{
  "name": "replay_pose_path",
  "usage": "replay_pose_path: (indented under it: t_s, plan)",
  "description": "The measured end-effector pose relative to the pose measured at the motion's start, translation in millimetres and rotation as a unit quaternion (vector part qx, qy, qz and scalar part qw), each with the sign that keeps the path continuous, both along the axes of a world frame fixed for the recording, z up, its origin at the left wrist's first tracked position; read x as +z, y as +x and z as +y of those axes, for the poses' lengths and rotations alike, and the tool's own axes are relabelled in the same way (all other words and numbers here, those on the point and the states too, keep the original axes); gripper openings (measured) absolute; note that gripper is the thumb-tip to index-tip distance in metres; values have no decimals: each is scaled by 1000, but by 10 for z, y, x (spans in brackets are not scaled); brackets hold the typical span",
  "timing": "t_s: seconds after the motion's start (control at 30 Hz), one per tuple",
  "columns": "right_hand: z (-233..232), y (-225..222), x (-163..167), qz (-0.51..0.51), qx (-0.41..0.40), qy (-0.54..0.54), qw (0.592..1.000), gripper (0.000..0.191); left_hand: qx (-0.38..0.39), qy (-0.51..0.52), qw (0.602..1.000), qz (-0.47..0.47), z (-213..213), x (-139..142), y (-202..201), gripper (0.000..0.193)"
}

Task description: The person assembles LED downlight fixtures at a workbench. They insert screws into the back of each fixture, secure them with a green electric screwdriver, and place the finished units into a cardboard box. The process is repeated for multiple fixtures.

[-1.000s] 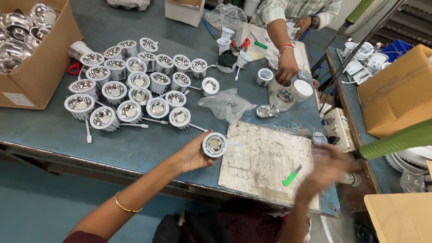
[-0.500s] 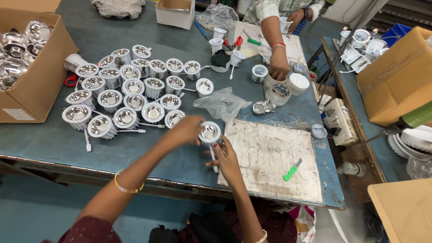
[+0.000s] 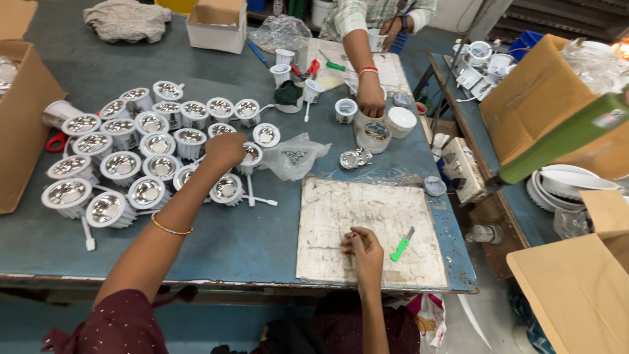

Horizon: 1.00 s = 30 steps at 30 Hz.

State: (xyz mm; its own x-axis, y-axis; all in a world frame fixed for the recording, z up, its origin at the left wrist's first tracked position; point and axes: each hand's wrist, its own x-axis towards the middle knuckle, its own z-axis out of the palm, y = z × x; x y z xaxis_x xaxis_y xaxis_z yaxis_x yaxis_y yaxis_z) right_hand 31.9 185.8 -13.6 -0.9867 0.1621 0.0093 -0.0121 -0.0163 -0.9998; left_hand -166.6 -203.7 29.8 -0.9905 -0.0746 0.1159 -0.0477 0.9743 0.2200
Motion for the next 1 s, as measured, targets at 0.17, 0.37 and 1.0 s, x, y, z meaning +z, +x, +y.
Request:
replay_pose_path:
  t_s: [0.17,0.37,1.0]
  plan:
    - [-13,27,-114,10,10,6,1000,22,39,-50,997,-38,111,154,-7,26]
    - [-46,56,-53,20,11,5,1000,21,38,-13,996,74,569,610,-81,26]
    - [-32,95,-112,18,-54,-53,997,14,-63,304,943,120,2540,770,-1347,29]
